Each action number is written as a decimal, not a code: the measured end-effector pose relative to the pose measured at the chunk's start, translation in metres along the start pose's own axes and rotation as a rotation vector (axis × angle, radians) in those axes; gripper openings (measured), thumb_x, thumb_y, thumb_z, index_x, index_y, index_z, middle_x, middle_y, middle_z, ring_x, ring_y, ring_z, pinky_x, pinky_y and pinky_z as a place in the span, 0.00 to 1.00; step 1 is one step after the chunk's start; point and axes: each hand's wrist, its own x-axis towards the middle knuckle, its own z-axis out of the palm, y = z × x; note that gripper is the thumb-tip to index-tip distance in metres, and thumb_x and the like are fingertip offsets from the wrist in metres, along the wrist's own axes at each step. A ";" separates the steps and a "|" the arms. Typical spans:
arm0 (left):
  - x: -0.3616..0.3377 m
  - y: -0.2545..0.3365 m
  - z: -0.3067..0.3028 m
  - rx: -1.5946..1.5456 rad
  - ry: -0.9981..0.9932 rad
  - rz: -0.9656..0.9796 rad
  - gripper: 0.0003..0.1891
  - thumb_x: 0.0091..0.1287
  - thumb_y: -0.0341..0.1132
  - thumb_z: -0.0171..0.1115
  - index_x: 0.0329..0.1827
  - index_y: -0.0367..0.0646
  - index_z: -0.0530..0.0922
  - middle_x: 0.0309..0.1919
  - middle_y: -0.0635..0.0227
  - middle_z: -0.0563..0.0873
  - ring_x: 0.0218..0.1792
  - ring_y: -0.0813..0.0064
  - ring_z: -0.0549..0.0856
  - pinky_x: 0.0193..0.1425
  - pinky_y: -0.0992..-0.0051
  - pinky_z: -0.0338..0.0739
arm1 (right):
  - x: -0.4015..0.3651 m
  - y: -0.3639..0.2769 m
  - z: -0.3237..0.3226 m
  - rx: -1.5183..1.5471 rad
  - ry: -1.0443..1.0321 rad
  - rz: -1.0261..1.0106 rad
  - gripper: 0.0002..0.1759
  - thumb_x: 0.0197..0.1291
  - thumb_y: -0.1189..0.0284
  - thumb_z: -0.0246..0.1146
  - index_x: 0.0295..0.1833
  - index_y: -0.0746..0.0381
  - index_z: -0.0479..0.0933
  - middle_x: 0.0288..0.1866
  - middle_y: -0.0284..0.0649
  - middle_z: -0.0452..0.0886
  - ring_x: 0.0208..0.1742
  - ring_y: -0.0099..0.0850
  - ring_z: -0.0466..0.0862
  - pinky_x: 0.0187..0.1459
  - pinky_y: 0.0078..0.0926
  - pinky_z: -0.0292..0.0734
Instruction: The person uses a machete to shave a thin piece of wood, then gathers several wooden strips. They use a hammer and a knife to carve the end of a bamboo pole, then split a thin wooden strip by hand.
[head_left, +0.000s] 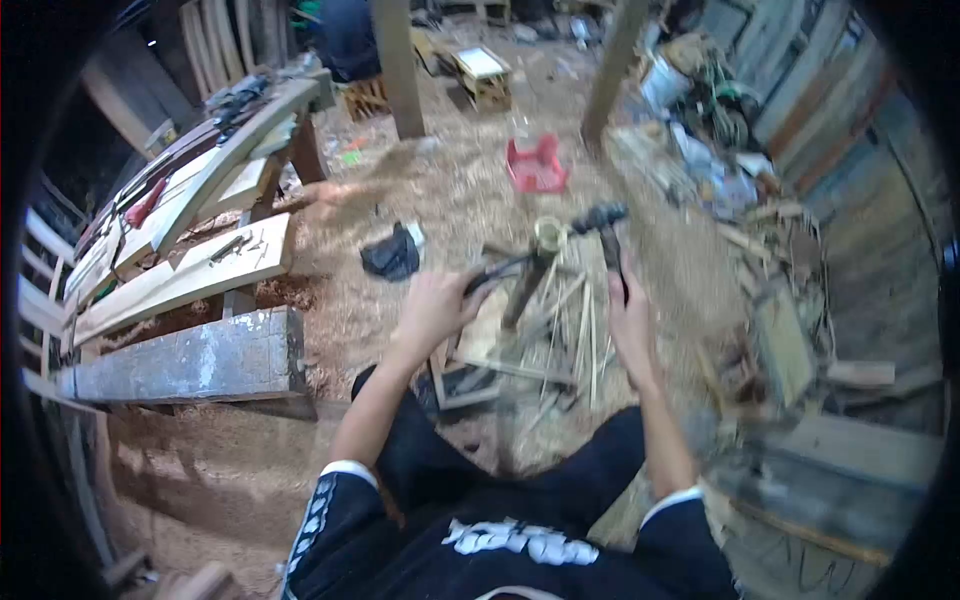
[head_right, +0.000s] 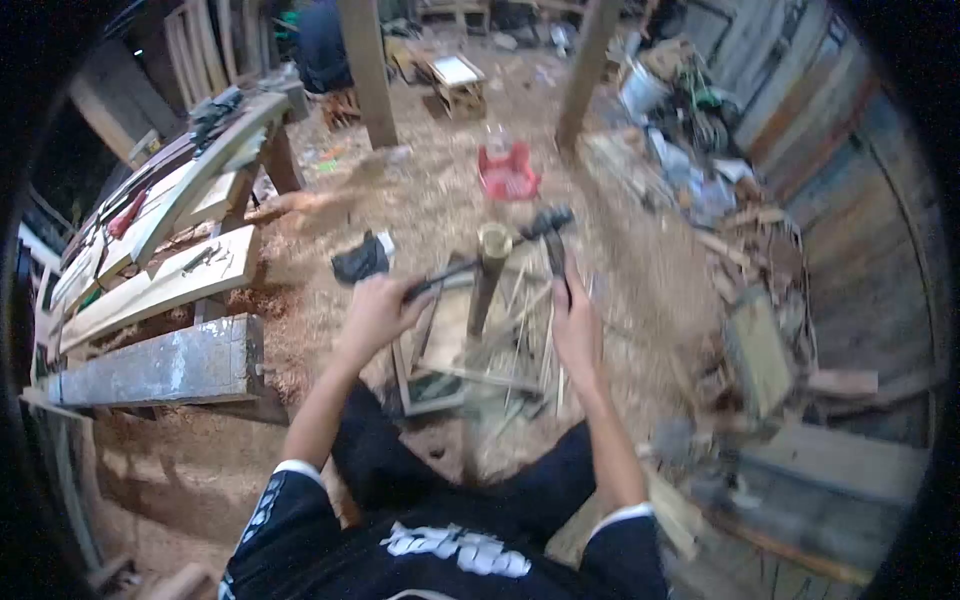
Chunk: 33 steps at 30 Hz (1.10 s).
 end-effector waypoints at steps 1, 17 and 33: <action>0.001 -0.008 -0.002 0.014 0.032 0.001 0.19 0.67 0.45 0.68 0.55 0.43 0.86 0.40 0.55 0.90 0.37 0.54 0.89 0.42 0.60 0.82 | 0.021 -0.016 -0.006 0.011 0.016 -0.029 0.28 0.80 0.62 0.51 0.81 0.51 0.62 0.29 0.46 0.80 0.26 0.29 0.76 0.32 0.39 0.75; -0.011 -0.012 0.044 -0.113 -0.008 0.030 0.20 0.67 0.44 0.69 0.58 0.45 0.85 0.40 0.55 0.89 0.39 0.55 0.89 0.43 0.62 0.82 | -0.015 -0.009 -0.020 0.019 -0.067 0.265 0.28 0.81 0.62 0.48 0.81 0.58 0.60 0.64 0.60 0.80 0.56 0.42 0.87 0.54 0.40 0.79; -0.012 -0.038 0.054 -0.055 0.201 0.015 0.19 0.67 0.45 0.69 0.56 0.44 0.86 0.38 0.54 0.89 0.35 0.52 0.89 0.39 0.61 0.82 | -0.100 0.042 0.050 0.093 -0.305 0.404 0.26 0.79 0.64 0.50 0.78 0.60 0.66 0.47 0.55 0.88 0.46 0.46 0.88 0.50 0.45 0.77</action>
